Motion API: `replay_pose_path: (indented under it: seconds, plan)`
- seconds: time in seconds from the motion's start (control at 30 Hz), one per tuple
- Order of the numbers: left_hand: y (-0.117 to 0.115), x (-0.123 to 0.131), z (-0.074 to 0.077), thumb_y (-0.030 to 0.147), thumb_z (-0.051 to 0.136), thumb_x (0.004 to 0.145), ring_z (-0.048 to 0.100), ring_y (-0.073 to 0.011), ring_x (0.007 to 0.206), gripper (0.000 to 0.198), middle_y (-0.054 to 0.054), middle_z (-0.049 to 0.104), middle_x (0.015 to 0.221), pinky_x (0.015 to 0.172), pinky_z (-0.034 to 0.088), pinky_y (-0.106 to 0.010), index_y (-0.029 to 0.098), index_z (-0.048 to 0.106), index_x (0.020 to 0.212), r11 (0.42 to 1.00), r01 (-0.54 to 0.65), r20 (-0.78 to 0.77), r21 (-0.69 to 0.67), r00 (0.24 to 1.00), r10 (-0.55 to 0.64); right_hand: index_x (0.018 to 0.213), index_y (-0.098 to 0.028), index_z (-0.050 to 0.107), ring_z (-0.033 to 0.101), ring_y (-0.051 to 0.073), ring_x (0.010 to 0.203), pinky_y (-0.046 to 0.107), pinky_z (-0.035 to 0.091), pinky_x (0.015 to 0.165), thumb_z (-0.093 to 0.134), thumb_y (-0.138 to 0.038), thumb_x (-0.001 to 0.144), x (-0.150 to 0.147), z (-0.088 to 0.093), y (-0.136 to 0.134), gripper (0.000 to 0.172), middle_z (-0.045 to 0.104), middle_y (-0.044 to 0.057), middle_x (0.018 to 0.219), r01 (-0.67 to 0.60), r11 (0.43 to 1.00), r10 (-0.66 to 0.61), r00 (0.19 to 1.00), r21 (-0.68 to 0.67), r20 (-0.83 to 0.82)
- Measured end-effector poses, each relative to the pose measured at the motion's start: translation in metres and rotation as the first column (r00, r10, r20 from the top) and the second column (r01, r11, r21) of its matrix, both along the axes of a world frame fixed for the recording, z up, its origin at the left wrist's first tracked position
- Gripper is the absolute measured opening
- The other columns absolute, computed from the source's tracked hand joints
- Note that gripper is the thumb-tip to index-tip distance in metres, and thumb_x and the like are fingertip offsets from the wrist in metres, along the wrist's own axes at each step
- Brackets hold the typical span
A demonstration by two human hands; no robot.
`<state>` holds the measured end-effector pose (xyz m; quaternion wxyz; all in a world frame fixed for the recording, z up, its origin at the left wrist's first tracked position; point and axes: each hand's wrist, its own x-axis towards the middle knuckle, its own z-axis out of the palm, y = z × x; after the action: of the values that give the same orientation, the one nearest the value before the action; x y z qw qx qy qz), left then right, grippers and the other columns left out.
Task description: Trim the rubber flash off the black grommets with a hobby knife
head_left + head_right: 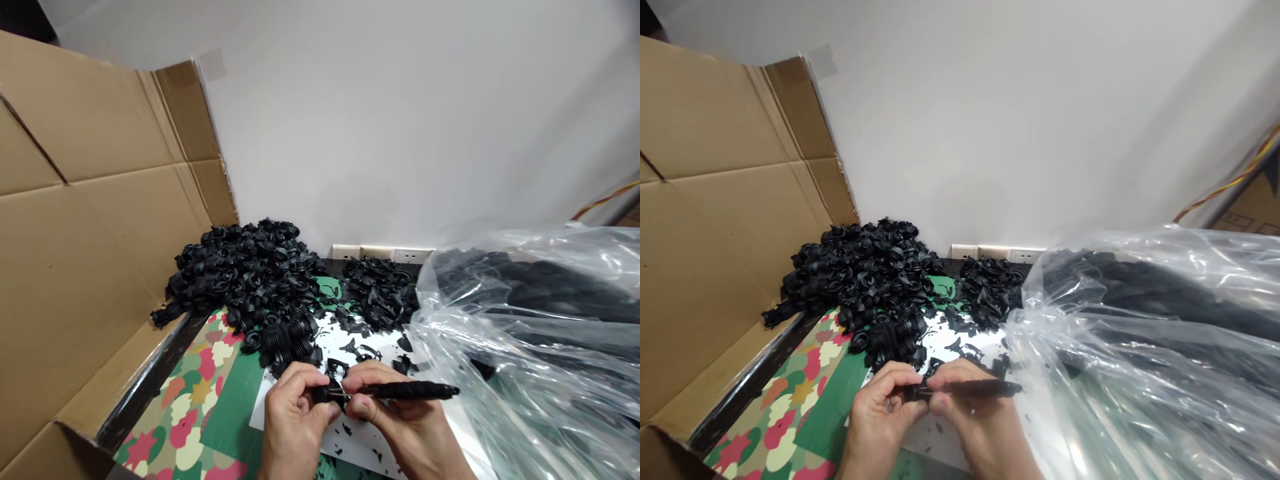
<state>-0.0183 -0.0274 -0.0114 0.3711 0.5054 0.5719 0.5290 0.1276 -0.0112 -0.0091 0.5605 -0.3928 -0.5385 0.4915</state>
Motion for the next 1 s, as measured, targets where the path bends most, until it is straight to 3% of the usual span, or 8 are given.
replay_pose_path:
  seconds: [0.17,0.27,0.37,0.5,0.6,0.73,0.9,1.0]
  plan:
    - [0.001,0.000,-0.002,0.005,0.069,0.057,0.040,-0.0088,0.049,0.018,-0.001,0.060,0.076,0.045,0.030,-0.021,0.018,0.069,0.068,1.000,-0.015,-0.009,0.014,1.000,0.015,0.072,-0.022,0.071,0.060,0.017,0.059,0.027,0.052,0.054,0.070,-0.040,0.073,0.001,-0.003,0.002,0.017,0.065,0.004,0.072,-0.055,0.998,0.055,0.998,0.021,0.019]
    - [0.002,0.000,0.001,0.007,0.072,0.054,0.042,-0.0101,0.051,0.015,-0.001,0.060,0.073,0.044,0.032,-0.021,0.018,0.070,0.065,1.000,-0.003,0.008,0.022,1.000,0.002,0.074,-0.022,0.069,0.060,0.017,0.055,0.027,0.050,0.051,0.063,-0.035,0.080,0.000,-0.004,-0.002,0.016,0.066,0.005,0.071,-0.078,0.983,0.052,0.986,0.168,0.157]
    - [0.001,0.003,0.004,0.012,0.076,0.052,0.049,-0.0140,0.056,0.012,-0.003,0.059,0.067,0.047,0.038,-0.022,0.017,0.071,0.062,0.999,0.048,0.096,0.012,0.994,-0.049,0.078,-0.025,0.070,0.063,0.019,0.060,0.027,0.049,0.054,0.055,-0.025,0.085,0.000,-0.003,-0.006,0.016,0.068,0.006,0.074,-0.080,0.922,-0.062,0.935,0.380,0.348]
    - [-0.006,0.007,0.004,0.005,0.070,0.052,0.054,-0.0156,0.060,0.014,-0.002,0.060,0.067,0.051,0.042,-0.022,0.017,0.070,0.060,0.996,0.089,0.197,0.032,0.976,-0.094,0.082,-0.022,0.067,0.063,0.019,0.065,0.027,0.049,0.057,0.050,-0.013,0.084,0.011,-0.002,0.003,0.019,0.067,0.006,0.072,0.044,0.794,-0.324,0.875,0.606,0.360]
    - [-0.009,0.006,0.003,0.003,0.068,0.051,0.056,-0.0147,0.061,0.019,-0.002,0.062,0.072,0.052,0.043,-0.021,0.017,0.071,0.063,0.998,0.035,0.235,0.051,0.971,-0.046,0.080,-0.022,0.061,0.061,0.017,0.059,0.027,0.049,0.052,0.054,-0.017,0.084,0.017,-0.004,0.013,0.010,0.064,0.005,0.075,0.174,0.854,-0.358,0.881,0.490,0.310]
    - [-0.006,0.000,0.002,0.005,0.071,0.049,0.054,-0.0132,0.059,0.022,-0.002,0.061,0.075,0.051,0.044,-0.020,0.017,0.072,0.068,0.999,0.023,0.257,0.027,0.966,-0.029,0.081,-0.021,0.059,0.056,0.016,0.049,0.028,0.046,0.047,0.057,-0.034,0.083,0.016,-0.008,0.016,0.013,0.060,0.002,0.067,0.085,0.979,-0.135,0.951,0.185,0.280]
    - [-0.004,-0.007,0.001,0.005,0.075,0.046,0.055,-0.0122,0.058,0.026,-0.001,0.062,0.073,0.052,0.045,-0.020,0.017,0.072,0.069,1.000,-0.024,0.271,0.009,0.962,0.021,0.077,-0.020,0.056,0.054,0.015,0.050,0.028,0.046,0.050,0.052,-0.044,0.085,0.009,-0.009,0.012,0.025,0.057,0.001,0.066,-0.099,0.994,0.088,0.977,0.049,0.193]
    - [-0.004,-0.008,0.001,0.012,0.079,0.050,0.053,-0.0103,0.050,0.027,0.000,0.063,0.059,0.045,0.041,-0.018,0.015,0.071,0.075,0.995,-0.008,0.364,-0.098,0.930,0.043,0.077,-0.019,0.056,0.054,0.015,0.052,0.029,0.046,0.051,0.050,-0.045,0.085,0.008,-0.007,0.009,0.027,0.058,0.001,0.068,-0.157,0.987,0.158,0.972,-0.019,0.175]
